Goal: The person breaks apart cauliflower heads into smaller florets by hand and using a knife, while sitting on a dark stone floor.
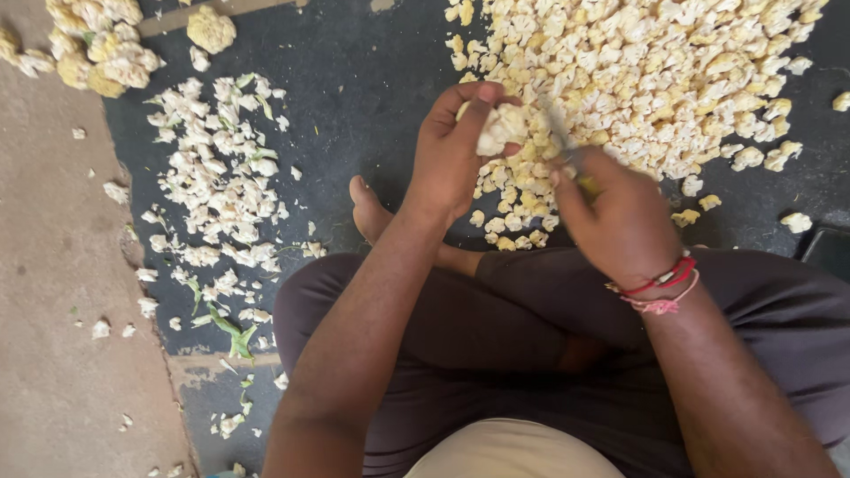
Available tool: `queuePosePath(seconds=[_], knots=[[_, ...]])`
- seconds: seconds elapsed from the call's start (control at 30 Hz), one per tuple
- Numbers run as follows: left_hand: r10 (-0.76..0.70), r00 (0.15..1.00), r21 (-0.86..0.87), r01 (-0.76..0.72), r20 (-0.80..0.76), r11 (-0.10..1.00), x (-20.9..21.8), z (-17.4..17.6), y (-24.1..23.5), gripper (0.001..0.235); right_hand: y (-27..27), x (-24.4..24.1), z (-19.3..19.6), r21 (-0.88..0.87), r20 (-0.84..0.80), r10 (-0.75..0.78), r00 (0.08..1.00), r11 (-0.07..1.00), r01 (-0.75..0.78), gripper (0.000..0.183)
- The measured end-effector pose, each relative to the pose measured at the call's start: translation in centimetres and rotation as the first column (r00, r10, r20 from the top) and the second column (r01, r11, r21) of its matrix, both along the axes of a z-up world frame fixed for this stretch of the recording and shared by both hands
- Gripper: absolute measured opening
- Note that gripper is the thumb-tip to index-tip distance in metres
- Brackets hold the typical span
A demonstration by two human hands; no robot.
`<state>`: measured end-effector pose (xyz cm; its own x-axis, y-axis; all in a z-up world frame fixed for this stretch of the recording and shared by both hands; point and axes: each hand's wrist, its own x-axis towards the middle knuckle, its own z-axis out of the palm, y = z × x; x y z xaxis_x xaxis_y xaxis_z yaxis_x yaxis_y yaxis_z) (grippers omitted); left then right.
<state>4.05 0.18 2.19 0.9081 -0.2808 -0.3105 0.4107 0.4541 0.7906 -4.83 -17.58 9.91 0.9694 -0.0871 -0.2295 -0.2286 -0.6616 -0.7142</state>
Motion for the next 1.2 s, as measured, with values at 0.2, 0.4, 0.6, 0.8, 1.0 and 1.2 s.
queuePosePath(seconds=[0.2, 0.4, 0.6, 0.8, 1.0, 1.2], knots=[[-0.264, 0.964, 0.076, 0.260, 0.041, 0.963, -0.7, 1.5, -0.6, 0.033, -0.2, 1.2, -2.2, 0.161, 0.310, -0.062, 0.949, 0.987, 0.012, 0.029], [-0.342, 0.937, 0.166, 0.326, 0.074, 0.931, -0.7, 2.4, 0.1, 0.038, -1.7, 1.9, -2.5, 0.654, -0.102, -0.296, 0.950, 0.699, 0.288, 0.030], [-0.382, 0.875, 0.406, 0.246, 0.298, 0.880, -1.5, 2.1, -0.5, 0.043, -0.9, 1.7, -2.9, 0.600, 0.002, -0.259, 0.966, 0.773, 0.206, 0.029], [-0.273, 0.935, 0.310, 0.197, 0.225, 0.930, -1.3, 1.8, -0.9, 0.039, -0.3, 1.2, -2.6, 0.337, 0.243, -0.135, 0.961, 0.940, 0.046, 0.018], [-0.185, 0.968, 0.296, 0.129, 0.170, 0.946, -0.8, 2.3, -0.8, 0.039, 1.6, 0.6, -2.6, -0.137, 0.448, 0.060, 0.892, 0.991, 0.002, 0.014], [-0.141, 0.969, 0.273, 0.083, 0.201, 0.958, -1.3, 1.5, -0.7, 0.039, 2.4, 0.7, -3.9, -0.212, 0.429, 0.091, 0.899, 0.977, 0.002, 0.006]])
